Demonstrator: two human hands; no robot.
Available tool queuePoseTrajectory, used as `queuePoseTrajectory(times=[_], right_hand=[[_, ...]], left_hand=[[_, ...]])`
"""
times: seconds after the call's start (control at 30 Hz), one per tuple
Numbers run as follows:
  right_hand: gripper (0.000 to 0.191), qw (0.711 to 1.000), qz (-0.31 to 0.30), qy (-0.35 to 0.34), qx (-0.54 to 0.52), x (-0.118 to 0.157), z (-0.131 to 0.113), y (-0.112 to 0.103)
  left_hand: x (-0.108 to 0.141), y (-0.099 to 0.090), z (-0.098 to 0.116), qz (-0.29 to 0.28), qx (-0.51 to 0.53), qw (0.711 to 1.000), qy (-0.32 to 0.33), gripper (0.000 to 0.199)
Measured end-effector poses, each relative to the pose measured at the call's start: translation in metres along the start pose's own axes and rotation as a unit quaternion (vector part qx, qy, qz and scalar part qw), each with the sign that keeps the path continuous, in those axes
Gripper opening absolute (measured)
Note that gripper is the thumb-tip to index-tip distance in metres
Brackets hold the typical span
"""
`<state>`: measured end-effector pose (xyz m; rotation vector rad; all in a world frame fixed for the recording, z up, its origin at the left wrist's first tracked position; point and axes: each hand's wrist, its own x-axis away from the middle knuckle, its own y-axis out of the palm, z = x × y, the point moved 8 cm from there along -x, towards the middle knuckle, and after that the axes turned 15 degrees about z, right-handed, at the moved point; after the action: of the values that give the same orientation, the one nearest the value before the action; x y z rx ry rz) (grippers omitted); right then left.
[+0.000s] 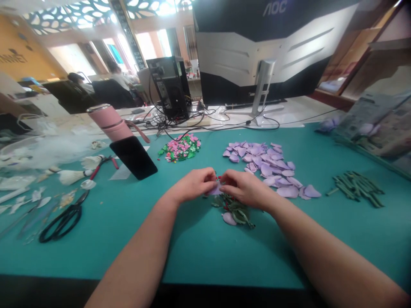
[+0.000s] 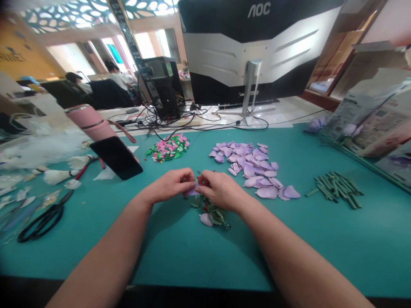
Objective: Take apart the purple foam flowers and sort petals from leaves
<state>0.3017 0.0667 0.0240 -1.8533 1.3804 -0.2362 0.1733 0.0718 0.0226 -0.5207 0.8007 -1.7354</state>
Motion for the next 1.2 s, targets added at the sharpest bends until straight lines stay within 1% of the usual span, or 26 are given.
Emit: queuePoseTrajectory(times=[0.1, 0.2, 0.27, 0.3, 0.37, 0.4, 0.47, 0.57, 0.63, 0.73, 0.77, 0.83, 0.93, 1.2], right_hand=[[0.007, 0.998, 0.047, 0.028, -0.017, -0.003, 0.008, 0.002], [0.006, 0.994, 0.085, 0.041, -0.055, -0.011, 0.024, -0.008], [0.007, 0.988, 0.115, 0.058, -0.088, -0.018, 0.043, -0.021], [0.008, 0.983, 0.134, 0.076, -0.099, -0.021, 0.055, -0.029], [0.009, 0.972, 0.176, 0.127, -0.089, -0.024, 0.083, -0.045], [0.009, 0.966, 0.199, 0.155, -0.064, -0.025, 0.098, -0.053], [0.010, 0.951, 0.238, 0.198, -0.002, -0.023, 0.121, -0.068], [0.014, 0.938, 0.264, 0.216, 0.065, -0.019, 0.137, -0.082], [0.018, 0.934, 0.267, 0.212, 0.107, -0.017, 0.138, -0.086], [0.024, 0.926, 0.278, 0.176, 0.187, -0.016, 0.128, -0.092], [0.026, 0.923, 0.284, 0.158, 0.203, -0.016, 0.123, -0.094], [0.026, 0.923, 0.295, 0.132, 0.208, -0.016, 0.113, -0.096], [0.023, 0.930, 0.298, 0.115, 0.181, -0.017, 0.105, -0.094], [0.019, 0.930, 0.319, 0.095, 0.157, -0.018, 0.098, -0.095]], left_hand=[[-0.006, 0.001, -0.001, 0.056, 0.042, 0.998, -0.002, 0.012], [-0.012, 0.009, 0.001, 0.098, 0.094, 0.991, 0.014, 0.014], [-0.013, 0.016, 0.002, 0.107, 0.113, 0.988, 0.013, 0.016], [-0.014, 0.018, 0.001, 0.114, 0.100, 0.988, 0.012, 0.017], [-0.013, 0.020, 0.003, 0.129, 0.039, 0.991, 0.016, 0.017], [-0.012, 0.021, 0.004, 0.130, 0.004, 0.991, 0.024, 0.014], [-0.009, 0.025, 0.011, 0.109, -0.046, 0.992, 0.051, 0.009], [-0.002, 0.035, 0.023, 0.038, -0.080, 0.992, 0.095, 0.008], [0.003, 0.042, 0.029, -0.013, -0.103, 0.988, 0.112, 0.007], [0.011, 0.049, 0.038, -0.069, -0.138, 0.979, 0.137, 0.004], [0.014, 0.052, 0.040, -0.084, -0.148, 0.975, 0.144, 0.005], [0.019, 0.056, 0.043, -0.107, -0.170, 0.966, 0.159, 0.013], [0.023, 0.060, 0.046, -0.116, -0.206, 0.954, 0.184, 0.021], [0.031, 0.070, 0.053, -0.111, -0.297, 0.922, 0.220, 0.019]])
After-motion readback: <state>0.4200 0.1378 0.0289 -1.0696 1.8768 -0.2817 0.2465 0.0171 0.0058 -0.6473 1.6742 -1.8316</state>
